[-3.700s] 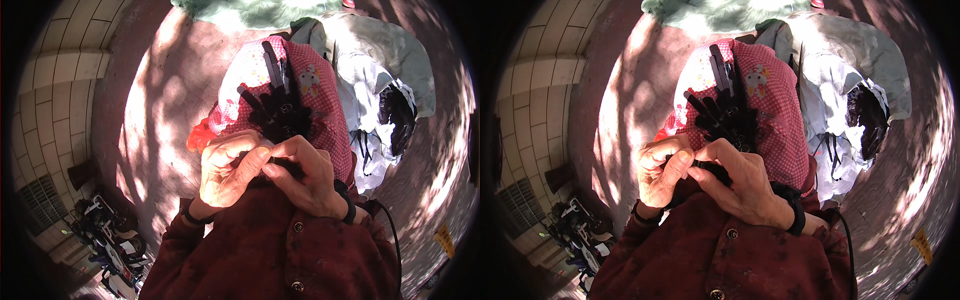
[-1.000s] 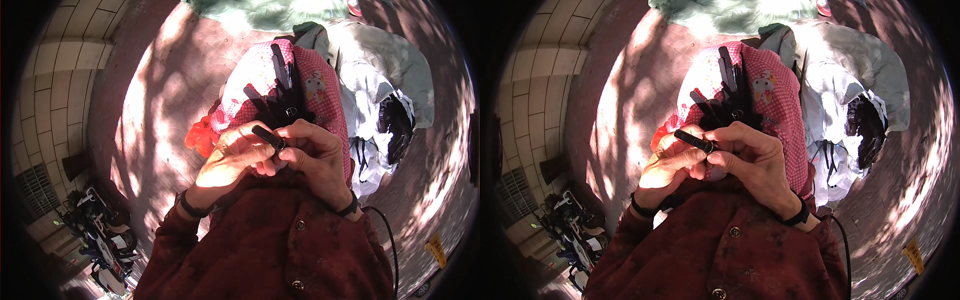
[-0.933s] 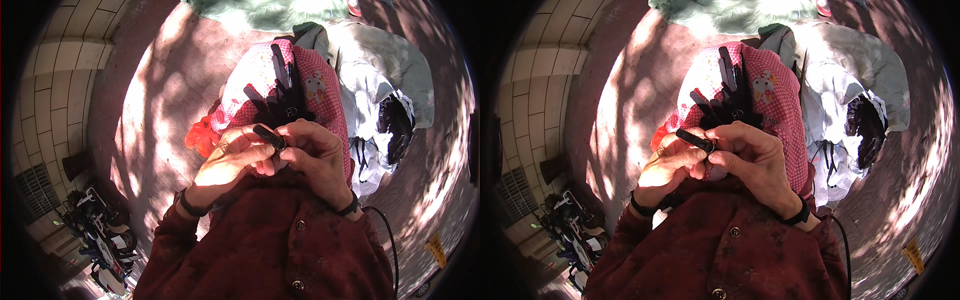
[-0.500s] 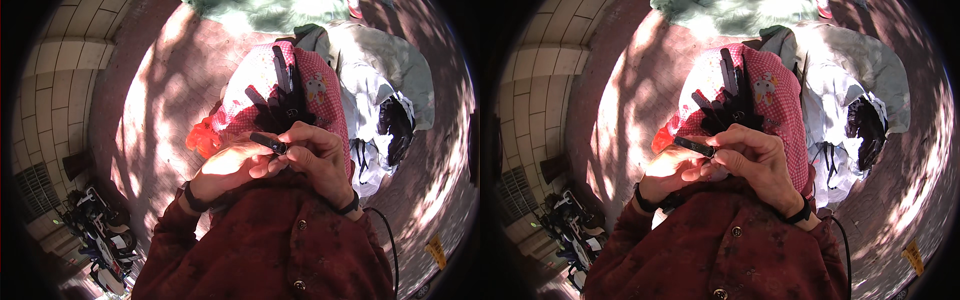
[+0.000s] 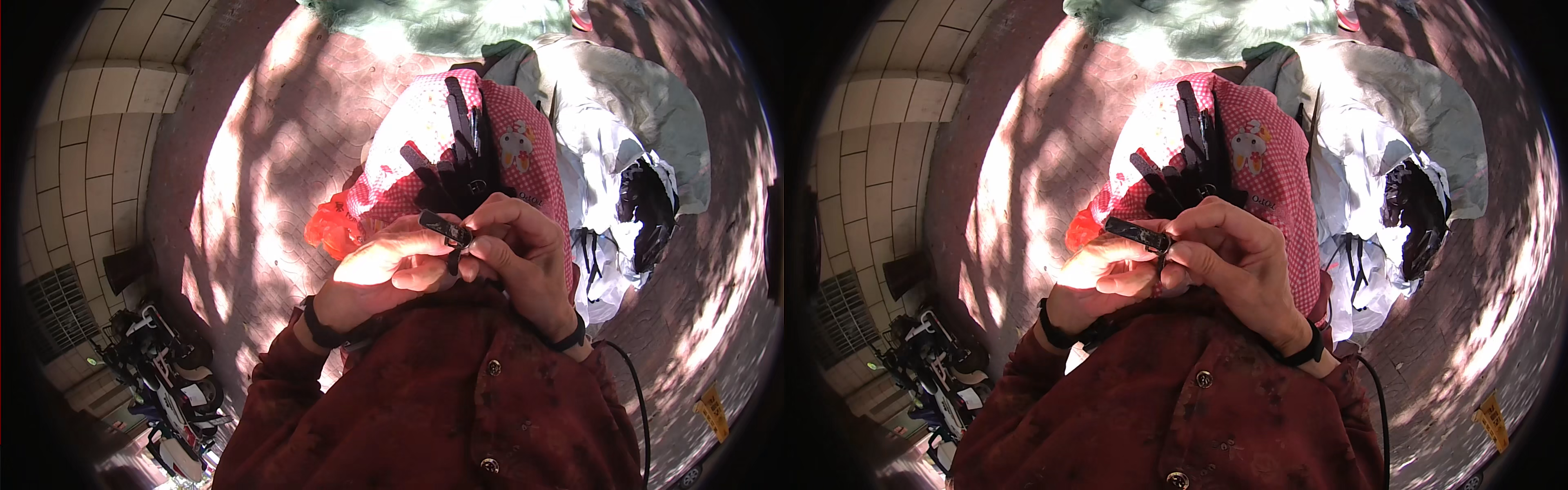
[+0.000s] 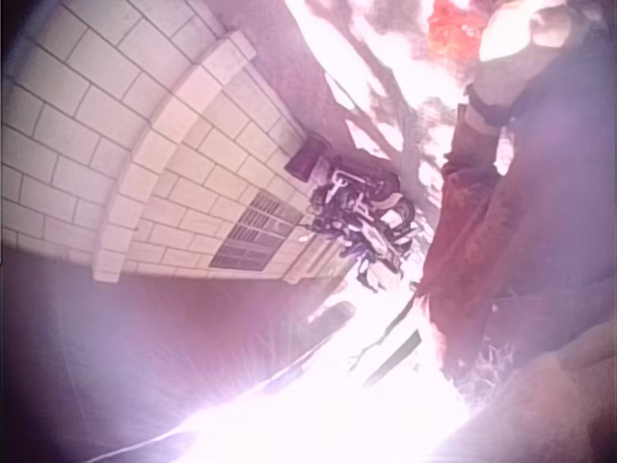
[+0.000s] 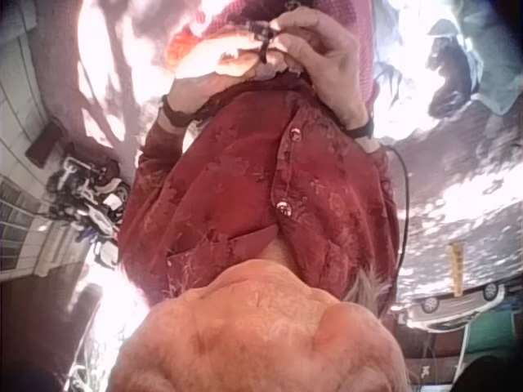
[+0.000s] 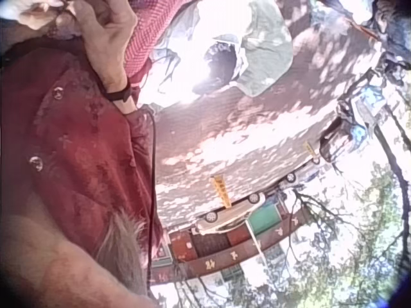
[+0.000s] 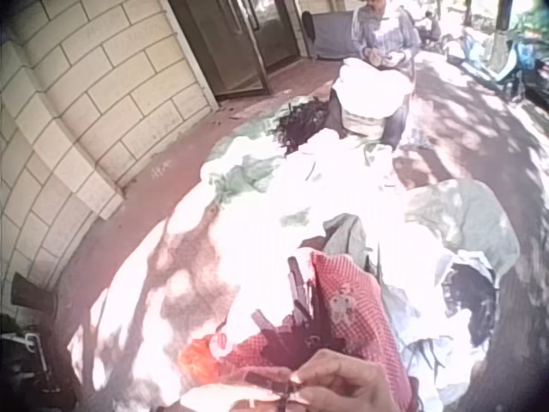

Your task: The person threads a black strap through a small plastic buckle by hand, then reaches into a white bag to retrieve another strap and repeats the process.

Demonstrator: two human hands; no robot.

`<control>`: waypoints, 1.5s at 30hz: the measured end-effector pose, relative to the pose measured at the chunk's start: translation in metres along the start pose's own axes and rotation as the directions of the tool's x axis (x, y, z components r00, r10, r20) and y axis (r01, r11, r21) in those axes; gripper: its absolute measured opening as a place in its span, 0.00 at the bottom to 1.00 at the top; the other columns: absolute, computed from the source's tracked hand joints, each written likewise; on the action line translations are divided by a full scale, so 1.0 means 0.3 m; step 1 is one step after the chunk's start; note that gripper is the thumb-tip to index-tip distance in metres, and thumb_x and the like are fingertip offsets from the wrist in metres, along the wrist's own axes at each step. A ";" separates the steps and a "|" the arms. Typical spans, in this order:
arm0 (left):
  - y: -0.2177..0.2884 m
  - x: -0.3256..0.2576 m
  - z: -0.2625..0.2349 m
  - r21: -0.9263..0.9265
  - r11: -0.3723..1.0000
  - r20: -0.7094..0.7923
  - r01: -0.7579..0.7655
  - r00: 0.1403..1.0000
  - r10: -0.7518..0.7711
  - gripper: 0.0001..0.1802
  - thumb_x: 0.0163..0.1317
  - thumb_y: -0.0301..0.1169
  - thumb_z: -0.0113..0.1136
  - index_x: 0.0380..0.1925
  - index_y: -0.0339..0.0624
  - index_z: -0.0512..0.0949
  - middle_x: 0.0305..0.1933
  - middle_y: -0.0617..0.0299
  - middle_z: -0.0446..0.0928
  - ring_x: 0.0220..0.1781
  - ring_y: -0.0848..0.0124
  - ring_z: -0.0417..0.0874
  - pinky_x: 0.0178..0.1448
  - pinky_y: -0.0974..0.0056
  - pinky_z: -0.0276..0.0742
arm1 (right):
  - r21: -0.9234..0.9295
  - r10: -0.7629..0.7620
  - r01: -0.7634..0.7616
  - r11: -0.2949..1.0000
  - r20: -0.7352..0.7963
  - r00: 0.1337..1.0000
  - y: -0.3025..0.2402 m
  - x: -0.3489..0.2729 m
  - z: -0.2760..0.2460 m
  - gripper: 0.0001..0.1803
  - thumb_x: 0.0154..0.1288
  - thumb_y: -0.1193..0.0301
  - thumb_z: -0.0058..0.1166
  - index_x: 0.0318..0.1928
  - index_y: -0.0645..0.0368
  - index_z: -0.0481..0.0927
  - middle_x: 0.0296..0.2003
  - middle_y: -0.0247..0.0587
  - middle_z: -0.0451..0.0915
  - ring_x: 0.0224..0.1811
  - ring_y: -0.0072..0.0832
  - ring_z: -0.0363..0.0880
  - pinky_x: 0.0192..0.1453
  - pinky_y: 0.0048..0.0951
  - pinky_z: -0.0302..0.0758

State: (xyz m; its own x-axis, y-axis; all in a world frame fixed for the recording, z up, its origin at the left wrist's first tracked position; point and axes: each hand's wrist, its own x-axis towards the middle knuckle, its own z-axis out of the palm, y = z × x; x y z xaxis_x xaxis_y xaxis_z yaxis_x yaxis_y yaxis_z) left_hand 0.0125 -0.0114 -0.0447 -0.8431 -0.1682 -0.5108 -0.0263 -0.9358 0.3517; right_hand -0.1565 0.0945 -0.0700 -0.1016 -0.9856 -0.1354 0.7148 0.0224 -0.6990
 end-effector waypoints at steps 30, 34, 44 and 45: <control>0.038 -0.005 0.057 0.369 0.928 -0.235 -0.054 0.960 0.149 0.08 0.62 0.22 0.63 0.41 0.41 0.77 0.32 0.71 0.76 0.27 0.87 0.70 0.28 0.79 0.64 | -0.665 -0.408 0.314 0.677 0.016 0.913 0.046 0.011 0.015 0.11 0.59 0.83 0.59 0.43 0.69 0.79 0.35 0.44 0.77 0.32 0.29 0.79 0.34 0.25 0.74; 0.048 -0.010 0.077 0.655 0.753 -0.293 0.054 0.937 0.188 0.05 0.62 0.23 0.63 0.38 0.40 0.78 0.35 0.68 0.79 0.33 0.83 0.76 0.33 0.77 0.70 | -0.616 -0.348 0.261 0.743 -0.023 0.937 0.053 0.009 0.015 0.11 0.59 0.84 0.57 0.44 0.70 0.78 0.35 0.44 0.77 0.32 0.28 0.79 0.34 0.24 0.73; 0.056 -0.007 0.079 0.657 0.754 -0.266 0.011 0.939 0.219 0.10 0.67 0.34 0.60 0.39 0.38 0.80 0.30 0.67 0.78 0.32 0.79 0.80 0.38 0.74 0.74 | -0.645 -0.357 0.280 0.711 0.013 0.934 0.031 0.015 0.023 0.09 0.60 0.86 0.53 0.42 0.68 0.75 0.34 0.43 0.75 0.30 0.26 0.77 0.34 0.24 0.73; 0.056 -0.007 0.079 0.656 0.754 -0.267 0.012 0.939 0.218 0.10 0.67 0.34 0.60 0.39 0.38 0.80 0.30 0.67 0.78 0.32 0.79 0.80 0.38 0.74 0.74 | -0.616 -0.339 0.260 0.744 -0.012 0.941 0.029 0.015 0.027 0.09 0.60 0.86 0.53 0.42 0.68 0.75 0.34 0.43 0.75 0.30 0.25 0.76 0.33 0.24 0.73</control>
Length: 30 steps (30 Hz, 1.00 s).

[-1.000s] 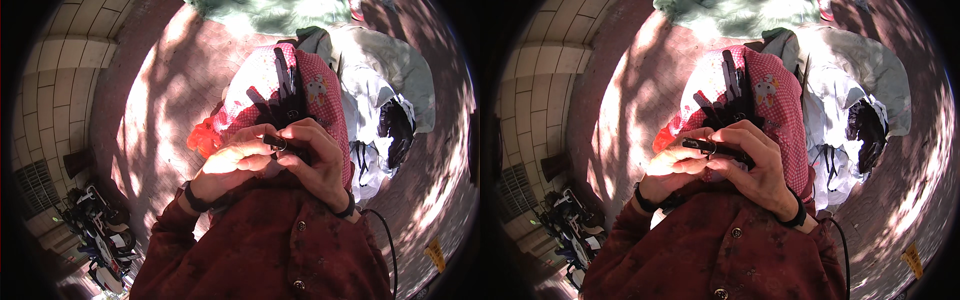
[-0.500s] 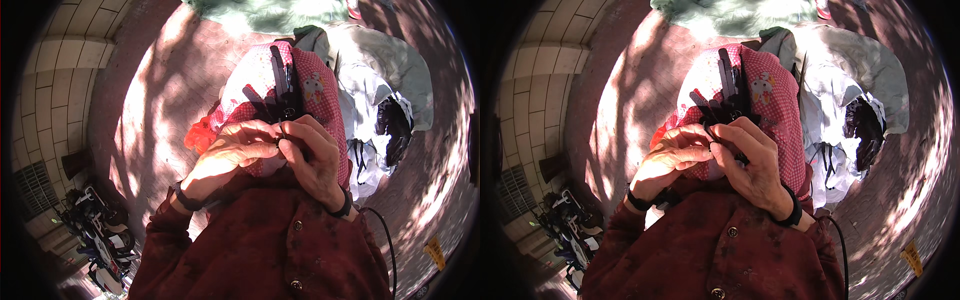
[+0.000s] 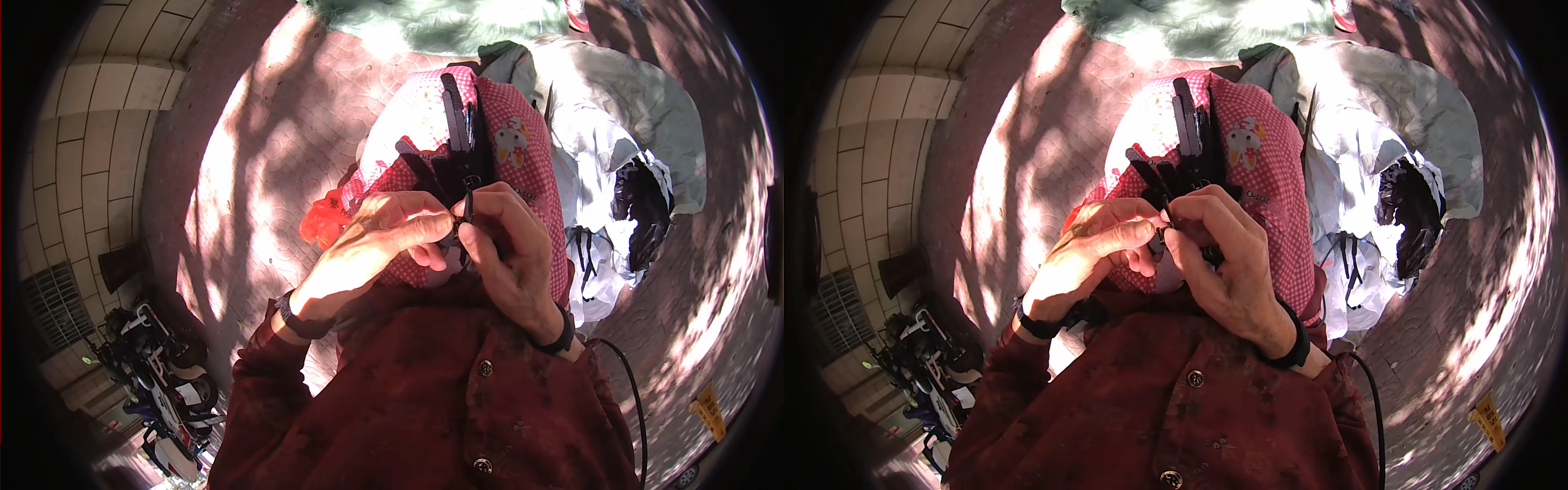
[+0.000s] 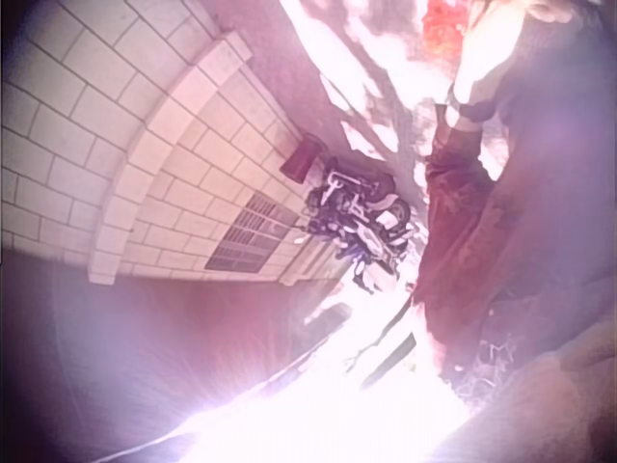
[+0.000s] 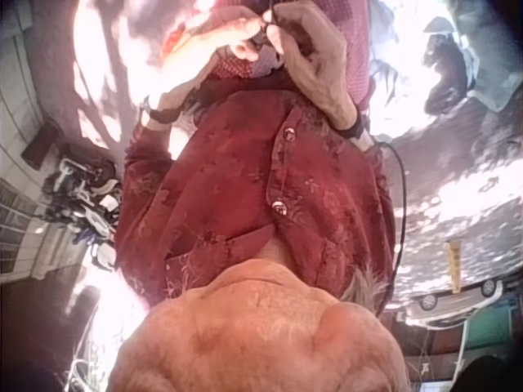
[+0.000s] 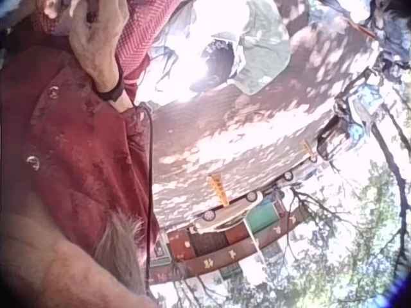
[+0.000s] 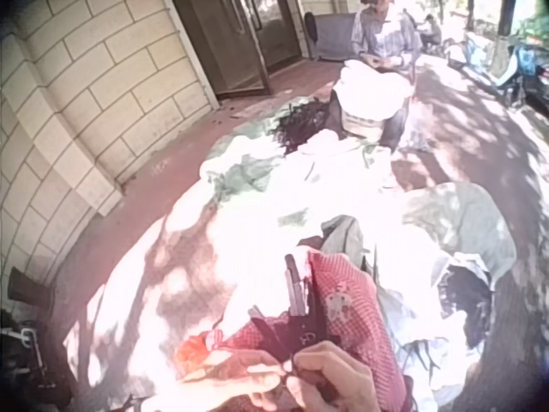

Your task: The person threads a black strap through a small plastic buckle by hand, then reaches into a white bag to retrieve another strap and repeats the process.

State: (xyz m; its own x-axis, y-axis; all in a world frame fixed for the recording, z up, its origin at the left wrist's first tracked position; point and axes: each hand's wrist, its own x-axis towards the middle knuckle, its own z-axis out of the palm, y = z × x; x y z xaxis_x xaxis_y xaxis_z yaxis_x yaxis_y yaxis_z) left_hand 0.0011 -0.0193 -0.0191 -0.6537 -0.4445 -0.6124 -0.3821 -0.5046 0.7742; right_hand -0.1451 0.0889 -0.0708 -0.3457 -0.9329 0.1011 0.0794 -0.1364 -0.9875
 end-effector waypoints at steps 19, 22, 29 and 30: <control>-0.016 0.004 0.017 -0.001 0.999 -0.113 -0.054 0.992 0.054 0.08 0.64 0.32 0.63 0.38 0.39 0.82 0.30 0.68 0.79 0.28 0.81 0.76 0.35 0.74 0.72 | 0.346 0.237 -0.194 0.918 -0.086 0.968 -0.013 0.005 -0.001 0.04 0.68 0.81 0.54 0.41 0.65 0.77 0.30 0.30 0.79 0.31 0.11 0.75 0.34 0.16 0.69; -0.011 0.004 0.018 0.005 0.996 -0.110 -0.086 0.990 0.086 0.08 0.64 0.30 0.63 0.38 0.38 0.82 0.30 0.68 0.79 0.29 0.80 0.76 0.36 0.73 0.73 | 0.372 0.229 -0.189 0.909 -0.064 0.971 -0.005 0.011 -0.012 0.02 0.67 0.81 0.55 0.40 0.65 0.76 0.30 0.30 0.79 0.31 0.12 0.76 0.34 0.15 0.70; 0.020 0.004 0.047 0.178 0.979 -0.193 -0.101 0.972 0.135 0.08 0.59 0.24 0.60 0.39 0.35 0.81 0.30 0.66 0.79 0.29 0.81 0.75 0.34 0.74 0.70 | 0.409 0.154 -0.129 0.904 -0.028 0.988 0.015 0.019 -0.011 0.03 0.67 0.81 0.56 0.35 0.67 0.76 0.29 0.31 0.76 0.32 0.14 0.77 0.36 0.17 0.71; 0.018 0.006 0.052 0.179 0.979 -0.192 -0.100 0.972 0.134 0.08 0.59 0.24 0.60 0.39 0.35 0.81 0.30 0.66 0.79 0.29 0.81 0.75 0.34 0.74 0.70 | 0.424 0.160 -0.133 0.896 -0.029 0.987 0.016 0.019 -0.010 0.03 0.67 0.81 0.56 0.35 0.67 0.75 0.29 0.31 0.75 0.32 0.14 0.77 0.36 0.17 0.72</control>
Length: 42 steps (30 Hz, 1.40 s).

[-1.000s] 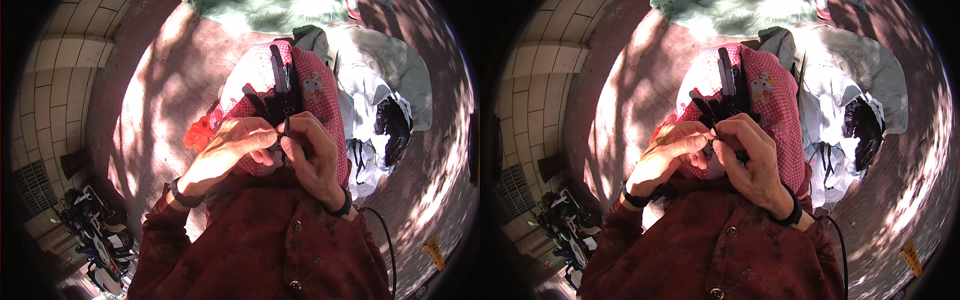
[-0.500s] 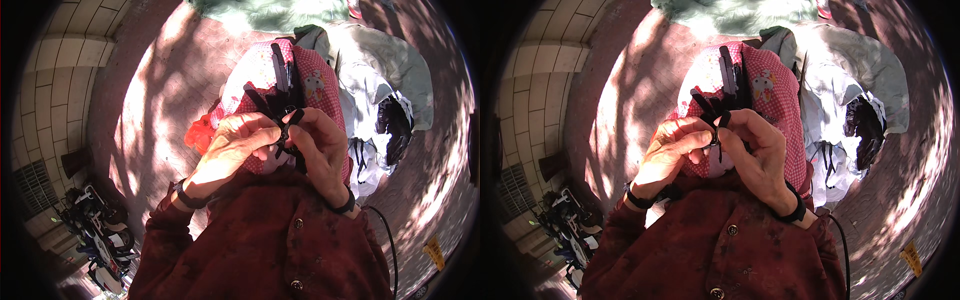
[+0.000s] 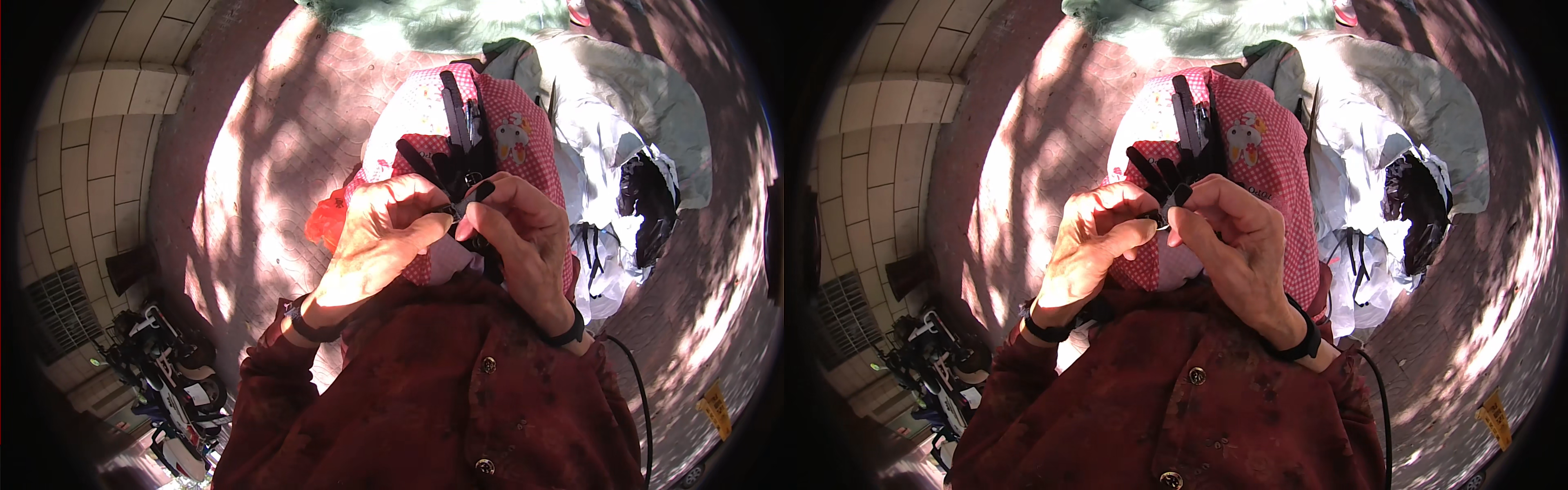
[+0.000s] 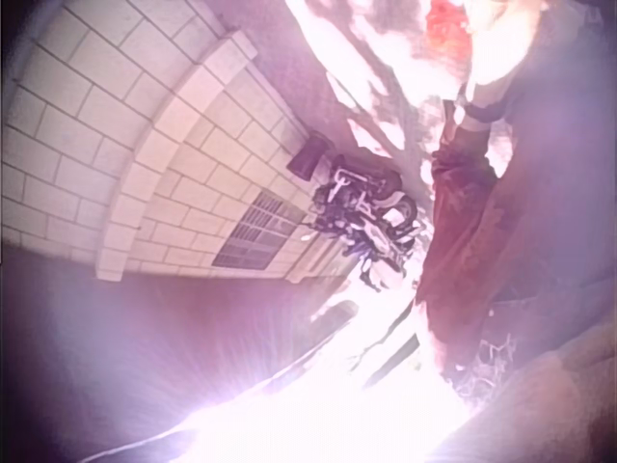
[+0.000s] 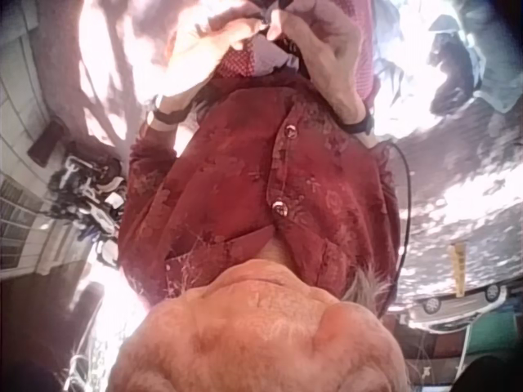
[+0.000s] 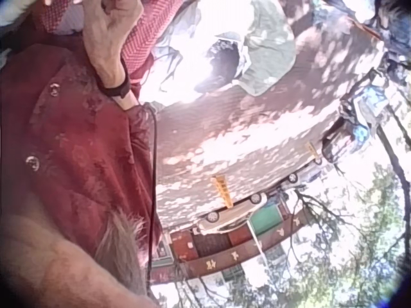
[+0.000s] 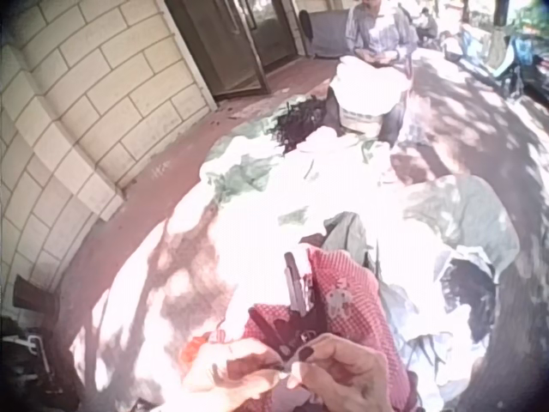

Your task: The person threads a black strap through a small plastic buckle by hand, then reaches into a white bag to retrieve another strap and repeats the process.

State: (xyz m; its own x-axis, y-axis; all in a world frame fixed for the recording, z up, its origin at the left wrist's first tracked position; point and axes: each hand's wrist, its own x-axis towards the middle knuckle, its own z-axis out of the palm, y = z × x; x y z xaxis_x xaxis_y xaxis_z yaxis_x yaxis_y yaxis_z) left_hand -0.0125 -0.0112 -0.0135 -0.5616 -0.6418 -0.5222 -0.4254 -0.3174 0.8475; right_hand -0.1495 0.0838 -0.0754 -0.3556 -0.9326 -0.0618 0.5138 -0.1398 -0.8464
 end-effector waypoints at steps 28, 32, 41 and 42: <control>-0.069 -0.003 0.067 0.546 0.744 -0.305 -0.385 0.736 0.604 0.06 0.55 0.20 0.65 0.29 0.43 0.79 0.14 0.77 0.62 0.16 0.90 0.58 0.21 0.77 0.51 | -0.007 -0.005 0.005 1.000 -0.006 1.000 -0.002 0.001 0.016 0.02 0.65 0.85 0.55 0.38 0.71 0.79 0.37 0.37 0.78 0.35 0.17 0.76 0.40 0.18 0.74; -0.063 0.001 0.070 0.569 0.713 -0.309 -0.409 0.697 0.647 0.06 0.54 0.20 0.65 0.28 0.43 0.79 0.14 0.77 0.63 0.16 0.90 0.58 0.21 0.77 0.51 | -0.023 0.000 -0.001 1.000 -0.026 1.000 -0.009 0.006 0.028 0.01 0.65 0.84 0.55 0.35 0.70 0.78 0.36 0.37 0.78 0.33 0.16 0.75 0.38 0.18 0.72; -0.030 0.003 0.050 0.315 0.892 -0.381 -0.324 0.818 0.431 0.05 0.53 0.17 0.61 0.27 0.38 0.77 0.19 0.72 0.73 0.19 0.89 0.65 0.21 0.76 0.58 | 0.266 0.278 -0.276 0.924 0.030 0.960 -0.009 0.058 0.026 0.07 0.67 0.75 0.54 0.30 0.64 0.79 0.25 0.36 0.80 0.28 0.19 0.76 0.37 0.22 0.70; -0.030 0.003 0.047 0.318 0.891 -0.381 -0.323 0.818 0.432 0.05 0.53 0.17 0.61 0.27 0.38 0.77 0.19 0.72 0.73 0.19 0.89 0.65 0.21 0.76 0.58 | 0.277 0.291 -0.291 0.916 0.042 0.956 -0.005 0.061 0.024 0.07 0.66 0.74 0.55 0.30 0.64 0.79 0.26 0.37 0.80 0.28 0.20 0.76 0.38 0.23 0.70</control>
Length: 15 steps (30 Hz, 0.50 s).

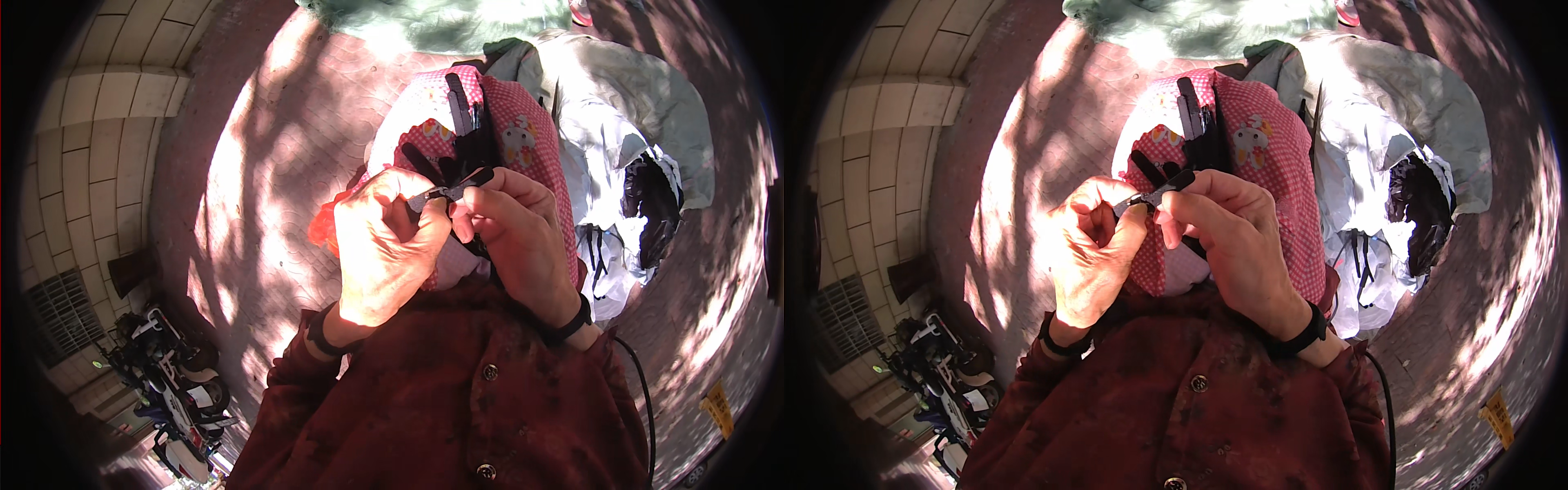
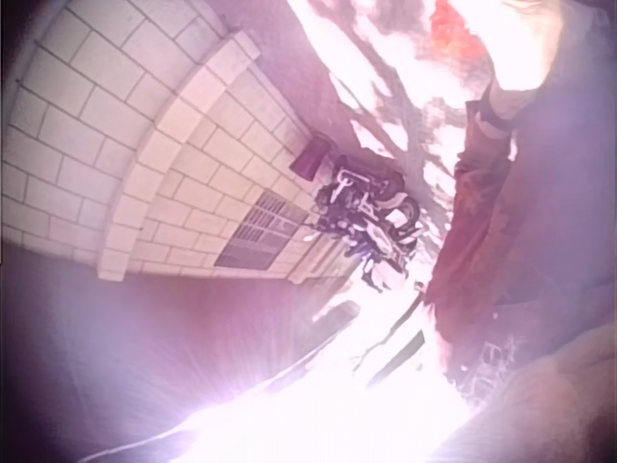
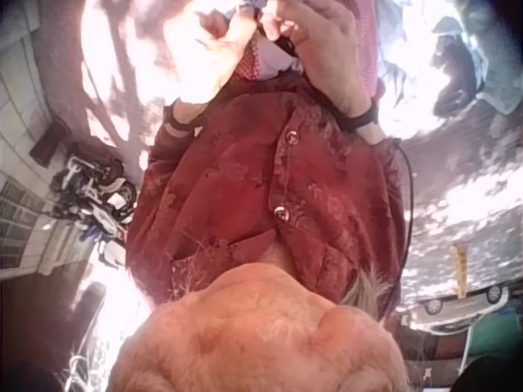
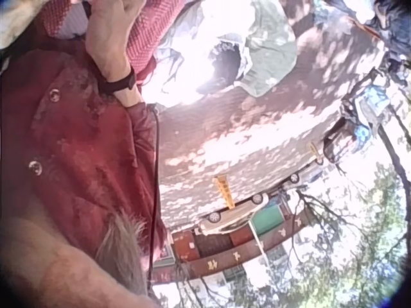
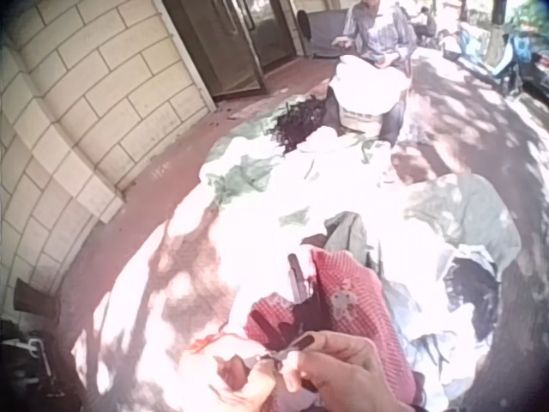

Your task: The person threads a black strap through a small plastic buckle by hand, then reaches into a white bag to retrieve another strap and repeats the process.

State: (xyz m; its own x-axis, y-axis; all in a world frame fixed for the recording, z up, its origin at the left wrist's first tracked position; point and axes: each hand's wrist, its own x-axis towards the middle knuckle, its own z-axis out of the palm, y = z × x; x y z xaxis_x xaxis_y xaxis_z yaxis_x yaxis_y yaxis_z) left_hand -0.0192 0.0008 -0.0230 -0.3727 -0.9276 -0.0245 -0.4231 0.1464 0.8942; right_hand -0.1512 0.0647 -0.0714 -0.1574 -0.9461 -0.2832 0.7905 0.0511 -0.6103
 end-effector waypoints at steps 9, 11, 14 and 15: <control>0.013 -0.004 0.004 0.071 0.997 -0.031 0.043 0.999 -0.040 0.04 0.53 0.18 0.61 0.28 0.38 0.77 0.19 0.71 0.73 0.17 0.88 0.64 0.21 0.75 0.58 | 0.085 -0.002 0.000 0.996 0.028 1.000 -0.006 0.004 -0.004 0.07 0.66 0.74 0.54 0.31 0.64 0.81 0.26 0.38 0.81 0.28 0.22 0.76 0.37 0.23 0.70; 0.008 -0.003 0.003 0.102 0.995 -0.035 0.004 0.999 0.000 0.04 0.53 0.18 0.61 0.27 0.38 0.78 0.18 0.71 0.73 0.16 0.87 0.64 0.21 0.74 0.58 | 0.062 -0.017 0.016 0.998 0.018 1.000 -0.009 0.000 -0.001 0.07 0.66 0.74 0.54 0.32 0.65 0.81 0.26 0.38 0.81 0.28 0.21 0.76 0.36 0.23 0.70; 0.002 -0.002 0.001 0.100 0.995 -0.032 0.020 0.999 -0.016 0.04 0.53 0.18 0.62 0.27 0.38 0.77 0.18 0.70 0.73 0.16 0.86 0.64 0.21 0.74 0.58 | 0.017 -0.058 0.057 0.998 0.006 0.998 -0.007 0.000 0.005 0.07 0.66 0.75 0.54 0.33 0.64 0.83 0.26 0.36 0.81 0.27 0.20 0.76 0.35 0.22 0.71; 0.001 -0.002 0.001 0.100 0.995 -0.031 0.017 0.999 -0.014 0.04 0.53 0.18 0.62 0.27 0.38 0.77 0.18 0.70 0.73 0.16 0.86 0.64 0.21 0.74 0.58 | -0.006 -0.082 0.082 0.997 0.003 0.997 -0.005 0.001 0.004 0.07 0.66 0.75 0.53 0.33 0.64 0.83 0.26 0.36 0.81 0.27 0.19 0.76 0.35 0.22 0.71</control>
State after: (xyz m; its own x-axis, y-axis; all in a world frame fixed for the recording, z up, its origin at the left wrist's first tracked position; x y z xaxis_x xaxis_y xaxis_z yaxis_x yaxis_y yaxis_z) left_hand -0.0195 0.0016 -0.0228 -0.3409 -0.9398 -0.0229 -0.5094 0.1642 0.8447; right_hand -0.1517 0.0640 -0.0697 -0.2202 -0.9480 -0.2297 0.7714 -0.0251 -0.6359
